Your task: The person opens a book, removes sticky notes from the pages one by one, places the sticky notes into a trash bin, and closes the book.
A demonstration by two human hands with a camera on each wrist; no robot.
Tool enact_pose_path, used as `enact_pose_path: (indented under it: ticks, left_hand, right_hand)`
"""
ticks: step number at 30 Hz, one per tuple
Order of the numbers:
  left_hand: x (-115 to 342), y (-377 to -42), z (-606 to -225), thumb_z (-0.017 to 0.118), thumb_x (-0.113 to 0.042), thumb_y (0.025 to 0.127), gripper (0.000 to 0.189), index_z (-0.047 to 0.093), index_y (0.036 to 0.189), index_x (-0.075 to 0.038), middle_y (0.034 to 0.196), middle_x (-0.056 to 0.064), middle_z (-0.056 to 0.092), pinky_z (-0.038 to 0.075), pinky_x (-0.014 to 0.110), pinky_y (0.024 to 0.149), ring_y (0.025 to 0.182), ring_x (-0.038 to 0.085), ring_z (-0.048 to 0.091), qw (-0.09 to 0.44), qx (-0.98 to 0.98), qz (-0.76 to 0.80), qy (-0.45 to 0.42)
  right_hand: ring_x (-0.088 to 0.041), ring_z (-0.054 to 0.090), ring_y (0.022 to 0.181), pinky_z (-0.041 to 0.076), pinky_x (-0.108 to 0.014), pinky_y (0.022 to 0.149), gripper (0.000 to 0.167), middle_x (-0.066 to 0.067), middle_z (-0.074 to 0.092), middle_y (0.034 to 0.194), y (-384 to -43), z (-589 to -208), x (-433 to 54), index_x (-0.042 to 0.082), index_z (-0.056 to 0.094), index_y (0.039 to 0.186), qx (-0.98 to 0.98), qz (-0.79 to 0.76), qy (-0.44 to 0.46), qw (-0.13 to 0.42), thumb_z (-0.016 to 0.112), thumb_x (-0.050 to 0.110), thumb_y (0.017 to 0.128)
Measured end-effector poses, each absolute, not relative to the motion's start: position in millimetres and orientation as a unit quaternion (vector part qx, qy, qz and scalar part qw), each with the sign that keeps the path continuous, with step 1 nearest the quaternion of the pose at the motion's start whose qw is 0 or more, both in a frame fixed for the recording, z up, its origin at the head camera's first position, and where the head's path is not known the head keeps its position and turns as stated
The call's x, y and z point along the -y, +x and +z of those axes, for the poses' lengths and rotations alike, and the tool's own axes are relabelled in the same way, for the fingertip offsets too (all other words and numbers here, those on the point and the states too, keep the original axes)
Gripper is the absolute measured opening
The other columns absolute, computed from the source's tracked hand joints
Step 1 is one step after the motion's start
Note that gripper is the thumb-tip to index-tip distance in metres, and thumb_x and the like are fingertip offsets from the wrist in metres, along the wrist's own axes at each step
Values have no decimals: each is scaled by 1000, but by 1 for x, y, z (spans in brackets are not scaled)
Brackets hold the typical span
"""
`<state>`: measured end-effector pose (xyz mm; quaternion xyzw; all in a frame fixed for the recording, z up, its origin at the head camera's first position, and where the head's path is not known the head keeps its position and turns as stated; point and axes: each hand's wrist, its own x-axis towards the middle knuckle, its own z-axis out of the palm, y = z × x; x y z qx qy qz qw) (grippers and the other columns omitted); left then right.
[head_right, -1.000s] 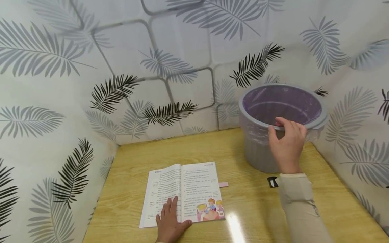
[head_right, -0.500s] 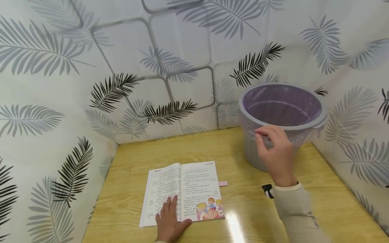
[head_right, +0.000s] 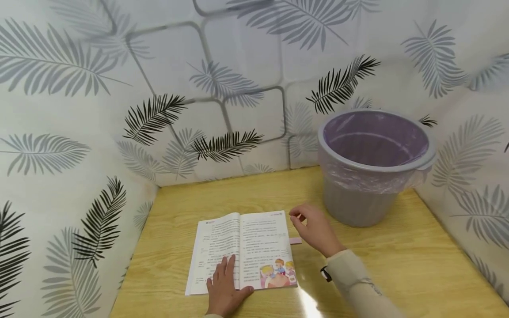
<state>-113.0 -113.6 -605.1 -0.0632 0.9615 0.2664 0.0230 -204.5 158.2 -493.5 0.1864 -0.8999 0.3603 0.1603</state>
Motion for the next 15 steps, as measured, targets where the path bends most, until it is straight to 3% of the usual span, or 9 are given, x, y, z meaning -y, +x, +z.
enact_pose_path:
  ticks: [9,15]
  left_hand:
    - [114,-114,-605,84,-55,66,107,36,153,-15,159,19,34,21,78,109,146,44,32,24,-962,265,-67]
    - [113,-114,-604,84,-54,66,107,36,152,-15,158,19,35,21,77,109,146,44,32,27,-962,264,-66]
  right_hand:
    - [-15,61,82,52,-31,71,17,-9,71,100,-212,-552,-147,3,70,107,920,373,117,15,65,11,94]
    - [-20,63,88,56,-40,79,25,-13,68,103,-211,-575,-140,-3,68,113,919,383,77,-47,64,12,93]
